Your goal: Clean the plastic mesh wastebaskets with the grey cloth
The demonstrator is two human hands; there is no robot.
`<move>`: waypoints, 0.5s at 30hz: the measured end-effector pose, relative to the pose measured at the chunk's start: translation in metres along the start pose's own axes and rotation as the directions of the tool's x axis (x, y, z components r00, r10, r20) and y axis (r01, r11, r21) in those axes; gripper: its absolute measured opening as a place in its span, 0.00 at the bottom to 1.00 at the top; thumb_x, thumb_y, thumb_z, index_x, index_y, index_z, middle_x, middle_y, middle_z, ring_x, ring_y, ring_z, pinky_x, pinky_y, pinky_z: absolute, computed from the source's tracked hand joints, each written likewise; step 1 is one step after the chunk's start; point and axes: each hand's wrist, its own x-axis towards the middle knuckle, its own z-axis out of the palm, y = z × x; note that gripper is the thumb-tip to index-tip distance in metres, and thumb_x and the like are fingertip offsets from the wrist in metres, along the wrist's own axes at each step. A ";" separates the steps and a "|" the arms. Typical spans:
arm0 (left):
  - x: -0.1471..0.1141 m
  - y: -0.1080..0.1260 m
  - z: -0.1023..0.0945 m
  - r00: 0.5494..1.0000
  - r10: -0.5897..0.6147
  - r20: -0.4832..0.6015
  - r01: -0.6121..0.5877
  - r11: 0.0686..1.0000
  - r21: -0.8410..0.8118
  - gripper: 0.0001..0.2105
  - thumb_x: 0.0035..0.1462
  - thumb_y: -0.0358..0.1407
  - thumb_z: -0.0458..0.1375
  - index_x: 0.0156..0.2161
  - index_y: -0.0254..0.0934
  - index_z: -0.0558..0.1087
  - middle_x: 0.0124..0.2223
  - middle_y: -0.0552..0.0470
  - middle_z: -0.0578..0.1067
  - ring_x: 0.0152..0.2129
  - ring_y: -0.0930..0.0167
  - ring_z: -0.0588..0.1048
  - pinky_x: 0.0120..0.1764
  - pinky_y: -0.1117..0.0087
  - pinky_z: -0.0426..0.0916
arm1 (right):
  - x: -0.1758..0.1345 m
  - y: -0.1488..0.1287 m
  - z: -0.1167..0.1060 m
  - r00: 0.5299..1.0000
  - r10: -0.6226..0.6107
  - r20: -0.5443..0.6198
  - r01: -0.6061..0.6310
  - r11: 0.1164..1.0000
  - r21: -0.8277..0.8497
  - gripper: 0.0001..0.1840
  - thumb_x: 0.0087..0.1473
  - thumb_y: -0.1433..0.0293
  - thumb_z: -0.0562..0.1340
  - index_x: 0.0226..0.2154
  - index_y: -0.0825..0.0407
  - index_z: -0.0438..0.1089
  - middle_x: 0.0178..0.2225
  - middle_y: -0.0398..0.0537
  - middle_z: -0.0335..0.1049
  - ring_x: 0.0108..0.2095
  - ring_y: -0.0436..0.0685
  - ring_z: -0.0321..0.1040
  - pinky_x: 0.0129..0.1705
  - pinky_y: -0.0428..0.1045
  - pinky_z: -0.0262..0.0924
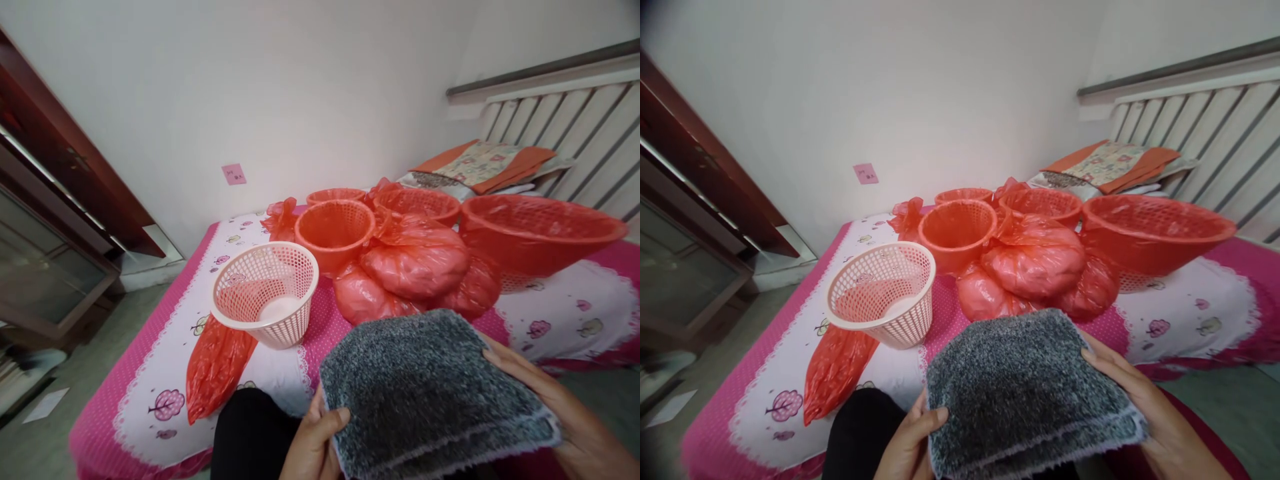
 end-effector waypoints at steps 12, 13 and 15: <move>-0.017 0.015 0.003 0.997 0.077 -0.023 -0.077 0.997 -0.021 0.28 0.48 0.28 0.63 0.57 0.40 0.76 0.50 0.44 0.81 0.51 0.54 0.78 0.57 0.55 0.67 | -0.015 -0.036 0.169 0.655 0.072 0.752 0.109 0.976 -0.188 0.38 0.58 0.52 0.64 0.65 0.48 0.61 0.34 0.45 0.72 0.30 0.52 0.70 0.31 0.46 0.66; -0.019 0.017 0.002 0.995 0.080 -0.060 -0.082 0.996 -0.024 0.26 0.48 0.28 0.63 0.56 0.39 0.77 0.48 0.44 0.82 0.49 0.54 0.79 0.56 0.56 0.69 | -0.016 -0.029 0.176 0.638 0.079 0.766 0.137 0.967 -0.214 0.37 0.60 0.50 0.62 0.66 0.48 0.60 0.32 0.42 0.69 0.25 0.48 0.65 0.26 0.44 0.60; -0.022 0.020 0.001 0.989 0.066 -0.129 -0.073 0.996 -0.046 0.21 0.53 0.34 0.64 0.53 0.36 0.78 0.43 0.44 0.83 0.44 0.55 0.81 0.52 0.58 0.72 | -0.019 -0.018 0.184 0.632 0.082 0.770 0.176 0.953 -0.245 0.35 0.63 0.50 0.59 0.66 0.48 0.59 0.31 0.39 0.64 0.22 0.45 0.57 0.23 0.42 0.52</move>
